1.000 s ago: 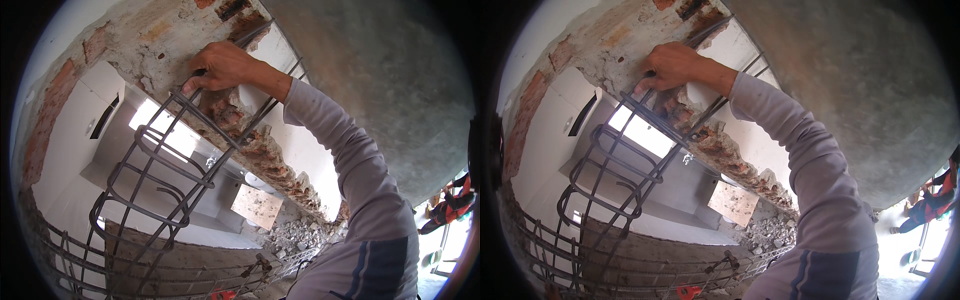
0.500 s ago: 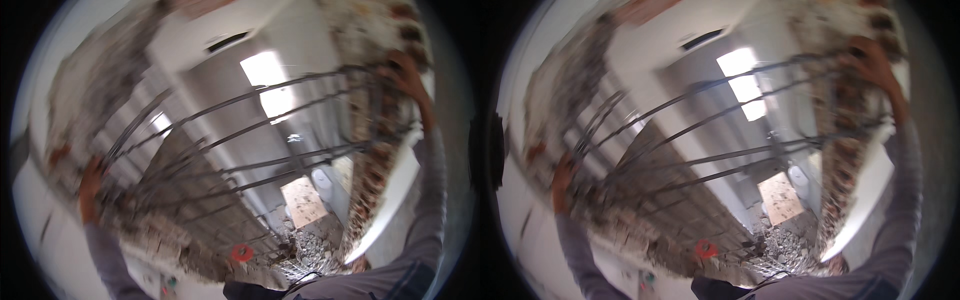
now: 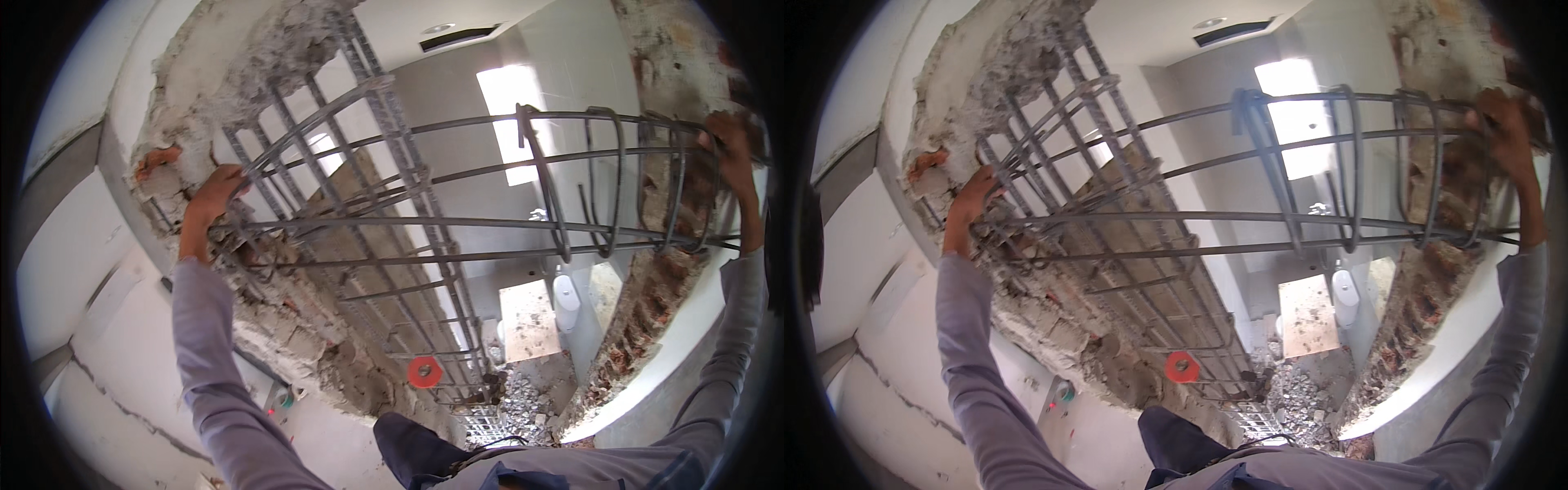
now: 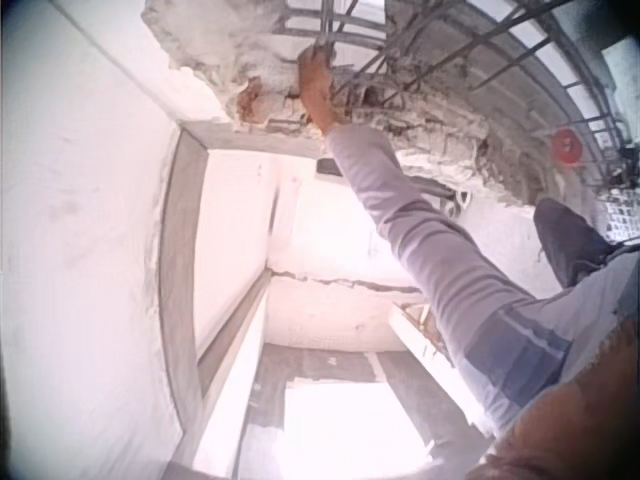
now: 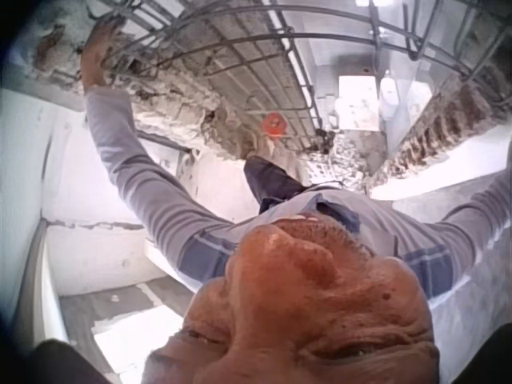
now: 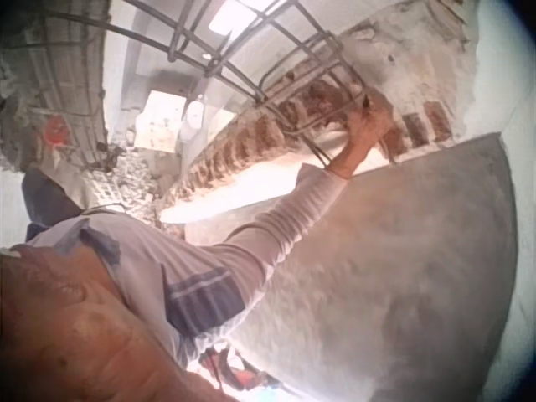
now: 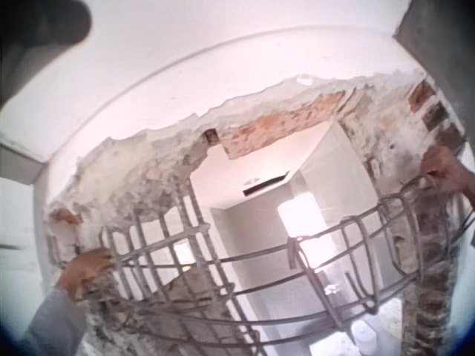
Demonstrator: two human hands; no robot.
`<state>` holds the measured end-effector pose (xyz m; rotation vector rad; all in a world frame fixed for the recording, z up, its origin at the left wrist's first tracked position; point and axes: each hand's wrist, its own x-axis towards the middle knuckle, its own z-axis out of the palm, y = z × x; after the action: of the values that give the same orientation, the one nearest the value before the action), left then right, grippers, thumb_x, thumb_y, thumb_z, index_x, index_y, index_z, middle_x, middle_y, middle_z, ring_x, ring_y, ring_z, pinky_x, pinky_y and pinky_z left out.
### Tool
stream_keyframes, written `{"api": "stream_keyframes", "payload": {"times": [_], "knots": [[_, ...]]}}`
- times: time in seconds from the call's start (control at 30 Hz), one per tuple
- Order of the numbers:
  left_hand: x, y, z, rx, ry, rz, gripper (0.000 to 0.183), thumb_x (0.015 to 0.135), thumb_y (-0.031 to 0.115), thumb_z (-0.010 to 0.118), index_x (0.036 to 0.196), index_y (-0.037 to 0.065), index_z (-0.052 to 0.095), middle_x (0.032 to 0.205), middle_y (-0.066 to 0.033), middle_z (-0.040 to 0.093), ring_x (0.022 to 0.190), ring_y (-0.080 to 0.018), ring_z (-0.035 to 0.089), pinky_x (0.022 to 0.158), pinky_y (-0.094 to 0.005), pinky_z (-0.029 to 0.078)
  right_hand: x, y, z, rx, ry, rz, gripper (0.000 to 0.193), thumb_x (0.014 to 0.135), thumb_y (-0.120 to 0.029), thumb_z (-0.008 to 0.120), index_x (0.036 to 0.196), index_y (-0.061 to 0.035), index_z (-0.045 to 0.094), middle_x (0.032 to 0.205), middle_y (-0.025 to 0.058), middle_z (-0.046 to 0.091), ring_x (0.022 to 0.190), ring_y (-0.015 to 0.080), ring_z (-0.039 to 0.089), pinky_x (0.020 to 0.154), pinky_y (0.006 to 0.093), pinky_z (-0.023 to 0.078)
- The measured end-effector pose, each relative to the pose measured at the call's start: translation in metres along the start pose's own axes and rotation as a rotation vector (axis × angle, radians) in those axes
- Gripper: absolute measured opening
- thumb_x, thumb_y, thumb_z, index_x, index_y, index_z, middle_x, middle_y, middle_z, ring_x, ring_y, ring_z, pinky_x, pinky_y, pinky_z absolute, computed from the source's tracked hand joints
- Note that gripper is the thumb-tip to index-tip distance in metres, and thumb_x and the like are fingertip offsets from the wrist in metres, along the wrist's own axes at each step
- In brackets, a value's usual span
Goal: The person is assembling a cylindrical rebar cage by hand, twisting wire ties around the intersections of vertical and horizontal steel bars. The worker uses pliers to secure the connections and adjusts the alignment of the bars to maintain the cage's shape. The task involves repetitive manual manipulation of the steel framework in a construction setting.
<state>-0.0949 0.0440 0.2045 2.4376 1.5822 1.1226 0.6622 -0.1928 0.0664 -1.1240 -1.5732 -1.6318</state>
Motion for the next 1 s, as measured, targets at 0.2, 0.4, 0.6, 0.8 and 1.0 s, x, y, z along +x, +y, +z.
{"api": "stream_keyframes", "payload": {"times": [0.2,0.4,0.6,0.8,1.0], "knots": [[-0.018,-0.062,-0.043,0.839,0.050,-0.001,0.050,0.094,0.024,0.050,0.137,0.002,0.037,0.144,-0.0126,0.035,0.132,-0.0242,0.034,0.109,-0.0367,0.027,0.005,-0.039,-0.001,0.004,-0.070,0.100,0.027,0.072,-0.012,0.069,0.097,-0.0072,0.061,0.085,0.0114,0.059,0.079,0.0328,0.058,0.066,0.0421,0.045],[-0.005,-0.065,-0.037,0.746,0.140,0.030,0.048,0.092,0.025,0.051,0.133,0.001,0.041,0.137,-0.0120,0.041,0.125,-0.0227,0.039,0.105,-0.0353,0.030,0.010,-0.035,-0.013,0.031,-0.138,0.074,0.017,0.080,-0.023,0.066,0.087,-0.0098,0.059,0.076,0.0056,0.058,0.072,0.0226,0.057,0.069,0.0358,0.042],[0.010,-0.052,-0.021,0.699,0.142,0.083,0.046,0.091,0.026,0.052,0.129,0.000,0.044,0.129,-0.0115,0.046,0.118,-0.0213,0.044,0.100,-0.0340,0.034,0.006,-0.035,-0.022,0.038,-0.135,0.075,0.020,0.083,-0.032,0.062,0.080,-0.0127,0.060,0.067,0.0032,0.056,0.062,0.0212,0.052,0.077,0.0345,0.032],[0.012,-0.031,-0.007,0.678,0.159,0.176,0.044,0.090,0.026,0.053,0.125,-0.001,0.048,0.122,-0.0110,0.052,0.110,-0.0198,0.049,0.096,-0.0326,0.037,0.002,-0.016,-0.019,0.049,-0.119,0.199,0.024,0.079,-0.034,0.065,0.093,-0.0146,0.067,0.072,0.0053,0.065,0.066,0.0214,0.058,0.077,0.0369,0.030],[-0.021,0.019,-0.006,0.743,0.133,0.308,0.043,0.089,0.027,0.055,0.120,-0.002,0.052,0.114,-0.0104,0.057,0.103,-0.0184,0.054,0.092,-0.0313,0.040,-0.007,-0.020,0.004,0.210,-0.285,0.313,0.034,0.078,-0.021,0.069,0.109,-0.0077,0.063,0.103,0.0110,0.065,0.098,0.0275,0.060,0.084,0.0377,0.048]]}}
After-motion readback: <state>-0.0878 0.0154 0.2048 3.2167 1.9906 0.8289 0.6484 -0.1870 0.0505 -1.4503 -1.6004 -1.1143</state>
